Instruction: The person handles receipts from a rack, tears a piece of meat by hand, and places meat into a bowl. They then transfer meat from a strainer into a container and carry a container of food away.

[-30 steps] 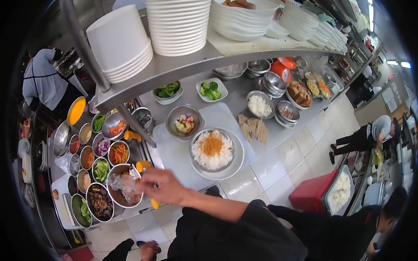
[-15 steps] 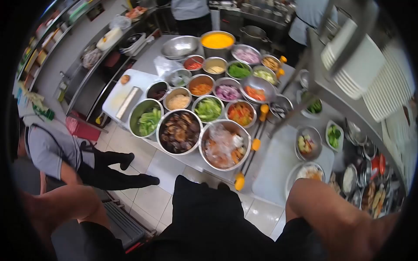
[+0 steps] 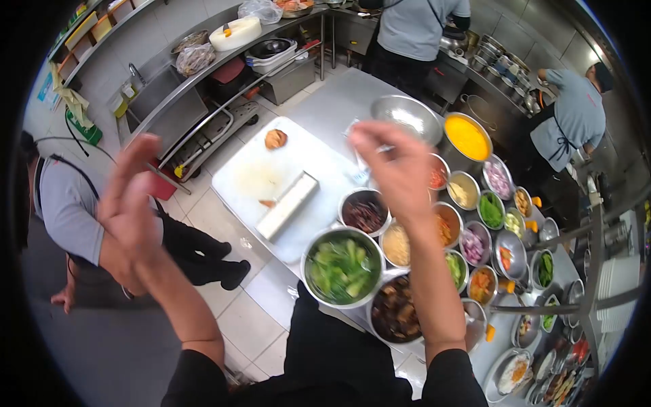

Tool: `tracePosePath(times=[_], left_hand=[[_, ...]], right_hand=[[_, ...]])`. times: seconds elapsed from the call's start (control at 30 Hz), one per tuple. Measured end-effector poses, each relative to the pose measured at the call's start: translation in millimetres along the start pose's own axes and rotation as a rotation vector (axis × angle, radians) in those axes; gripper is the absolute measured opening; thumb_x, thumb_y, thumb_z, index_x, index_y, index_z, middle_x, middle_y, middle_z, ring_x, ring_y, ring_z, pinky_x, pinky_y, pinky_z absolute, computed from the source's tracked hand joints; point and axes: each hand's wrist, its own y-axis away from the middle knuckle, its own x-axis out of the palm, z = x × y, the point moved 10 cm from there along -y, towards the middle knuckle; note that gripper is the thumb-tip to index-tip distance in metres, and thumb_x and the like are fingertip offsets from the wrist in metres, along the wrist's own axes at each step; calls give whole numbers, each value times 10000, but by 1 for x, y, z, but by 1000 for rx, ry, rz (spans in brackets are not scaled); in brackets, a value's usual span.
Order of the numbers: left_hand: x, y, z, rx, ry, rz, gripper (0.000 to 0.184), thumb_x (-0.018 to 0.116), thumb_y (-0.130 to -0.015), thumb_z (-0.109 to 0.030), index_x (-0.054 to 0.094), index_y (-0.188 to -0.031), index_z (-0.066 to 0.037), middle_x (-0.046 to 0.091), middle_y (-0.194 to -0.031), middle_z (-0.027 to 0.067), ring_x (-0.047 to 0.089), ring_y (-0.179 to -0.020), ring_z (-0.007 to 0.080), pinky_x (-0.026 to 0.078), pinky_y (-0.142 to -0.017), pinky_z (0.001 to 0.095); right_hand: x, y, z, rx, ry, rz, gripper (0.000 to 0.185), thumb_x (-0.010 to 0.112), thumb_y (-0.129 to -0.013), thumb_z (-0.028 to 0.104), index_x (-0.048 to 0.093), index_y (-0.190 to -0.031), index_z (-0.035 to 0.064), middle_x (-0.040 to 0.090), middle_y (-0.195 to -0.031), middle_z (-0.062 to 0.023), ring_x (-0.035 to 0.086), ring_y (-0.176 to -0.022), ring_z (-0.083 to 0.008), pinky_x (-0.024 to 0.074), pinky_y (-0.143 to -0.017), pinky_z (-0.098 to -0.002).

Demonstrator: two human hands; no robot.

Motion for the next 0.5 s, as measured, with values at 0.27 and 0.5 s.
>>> tracePosePath(times=[0.27,0.5], left_hand=[[27,115,314,-661,-193,157,180,613,-789,-60,663,-944,18,660,-917,132,615,-817,187,469,-769,286],[23,155,372,-887,-160,194,182,607,-809,-72,662,-941,42,659,-923,113,602,-837,170,449,-798,275]], right_hand=[[254,-44,-285,560,444,245,236,687,-761,291,723,-862,80,682,-822,-135,649,-811,-295,504,-775,-355],[288,-66,-301,556,493,218,220,675,-769,253,715,-870,62,666,-758,-156,638,-738,-306,489,-709,-370]])
